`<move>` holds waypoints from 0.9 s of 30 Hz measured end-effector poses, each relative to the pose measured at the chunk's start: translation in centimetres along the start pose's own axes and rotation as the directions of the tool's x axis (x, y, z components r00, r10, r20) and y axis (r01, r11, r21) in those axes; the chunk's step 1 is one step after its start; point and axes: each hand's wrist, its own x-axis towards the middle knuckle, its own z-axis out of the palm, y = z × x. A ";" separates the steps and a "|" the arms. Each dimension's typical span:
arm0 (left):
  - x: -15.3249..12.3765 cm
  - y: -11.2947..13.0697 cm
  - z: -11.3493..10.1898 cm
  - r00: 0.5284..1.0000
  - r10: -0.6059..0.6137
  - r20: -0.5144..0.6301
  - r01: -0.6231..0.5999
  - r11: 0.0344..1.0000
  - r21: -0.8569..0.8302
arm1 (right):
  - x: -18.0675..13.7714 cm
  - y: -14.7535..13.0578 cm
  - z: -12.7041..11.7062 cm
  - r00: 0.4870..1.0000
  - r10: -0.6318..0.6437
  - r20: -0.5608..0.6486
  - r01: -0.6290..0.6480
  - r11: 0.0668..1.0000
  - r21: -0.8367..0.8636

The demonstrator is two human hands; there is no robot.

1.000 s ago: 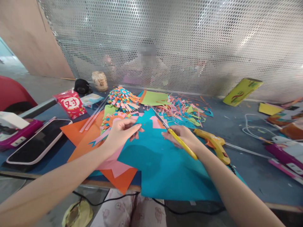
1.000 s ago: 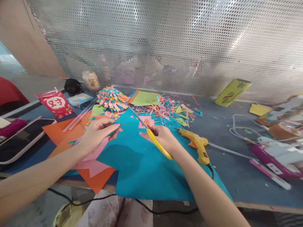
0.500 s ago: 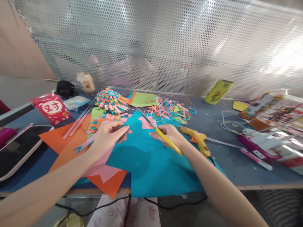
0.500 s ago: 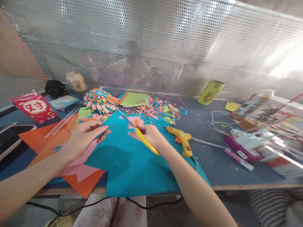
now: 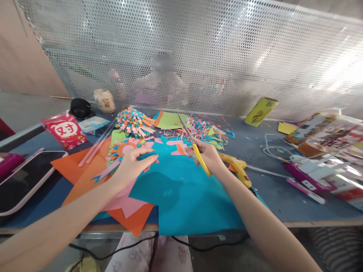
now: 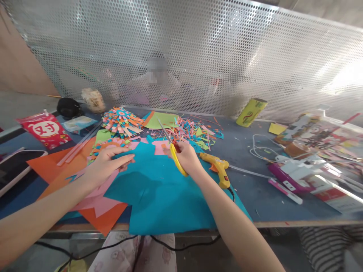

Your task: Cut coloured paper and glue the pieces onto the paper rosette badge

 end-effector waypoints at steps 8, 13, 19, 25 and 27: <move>-0.2 -0.8 -0.2 0.987 0.036 0.158 -0.072 0.971 0.230 | -1.8 -1.5 1.7 0.980 -0.138 0.142 0.105 0.971 0.216; 0.0 0.0 0.1 0.999 0.044 0.015 -0.045 0.999 0.022 | -1.8 -1.4 1.4 0.971 -0.125 0.206 0.094 0.984 0.154; -0.5 0.5 1.1 0.984 -0.044 0.170 0.046 0.999 -0.005 | -2.4 -1.4 1.6 0.954 -0.214 0.212 0.168 0.962 0.215; -0.4 0.2 1.2 0.987 -0.047 0.153 0.049 0.999 -0.011 | -2.8 -2.0 1.7 0.960 -0.206 0.188 0.171 0.967 0.188; -0.2 0.1 0.9 0.998 0.013 0.066 -0.008 0.997 -0.070 | -2.9 -2.2 1.6 0.966 -0.169 0.193 0.145 0.980 0.134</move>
